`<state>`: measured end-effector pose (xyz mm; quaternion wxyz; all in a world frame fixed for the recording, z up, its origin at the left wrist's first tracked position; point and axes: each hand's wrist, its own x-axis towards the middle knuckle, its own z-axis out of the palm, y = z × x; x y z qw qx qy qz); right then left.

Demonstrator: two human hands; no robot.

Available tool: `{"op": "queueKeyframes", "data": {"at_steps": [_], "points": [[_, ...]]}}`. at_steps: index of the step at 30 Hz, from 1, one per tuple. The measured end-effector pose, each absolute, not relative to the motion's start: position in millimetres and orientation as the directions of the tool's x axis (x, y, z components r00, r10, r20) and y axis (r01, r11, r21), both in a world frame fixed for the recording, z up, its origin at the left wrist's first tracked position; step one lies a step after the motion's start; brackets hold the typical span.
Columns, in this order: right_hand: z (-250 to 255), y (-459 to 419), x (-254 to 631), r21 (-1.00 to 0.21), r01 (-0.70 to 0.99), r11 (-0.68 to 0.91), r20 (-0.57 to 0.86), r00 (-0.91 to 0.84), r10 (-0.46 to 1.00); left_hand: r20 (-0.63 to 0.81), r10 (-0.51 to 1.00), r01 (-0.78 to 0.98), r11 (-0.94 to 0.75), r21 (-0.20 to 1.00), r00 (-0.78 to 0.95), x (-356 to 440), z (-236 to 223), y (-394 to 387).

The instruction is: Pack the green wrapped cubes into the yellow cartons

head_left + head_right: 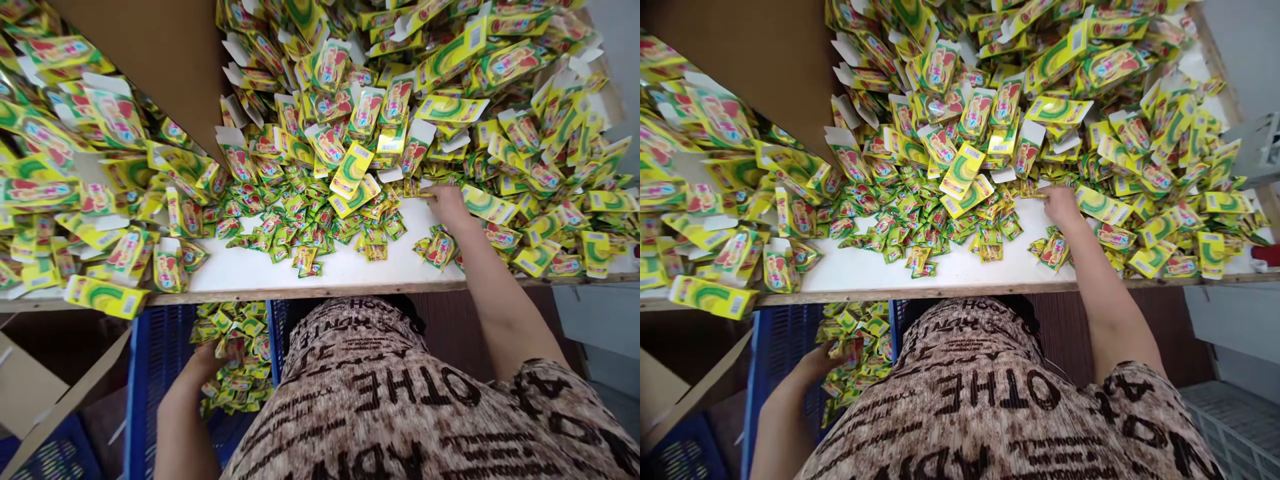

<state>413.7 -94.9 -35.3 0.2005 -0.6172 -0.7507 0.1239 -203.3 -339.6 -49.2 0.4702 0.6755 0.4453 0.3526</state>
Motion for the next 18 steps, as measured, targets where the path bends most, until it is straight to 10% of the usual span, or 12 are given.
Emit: {"op": "queueKeyframes", "data": {"at_steps": [3,10,18], "points": [[-19.0,-102.9,409.4,-0.447,0.878,0.173,0.117,-0.134,0.984,-0.009,0.914,0.306,-0.126,0.944,0.405,-199.1,-41.9,-335.4],[-9.9,-105.4,349.4,-0.388,0.715,0.582,-0.203,-0.682,0.703,-0.222,0.845,0.466,-0.036,0.884,0.487,-102.8,18.0,-226.2],[-10.4,-102.5,332.9,-0.252,0.851,0.460,-0.269,-0.518,0.812,0.032,0.936,0.449,-0.198,0.871,0.350,17.5,18.7,-135.7]]}}
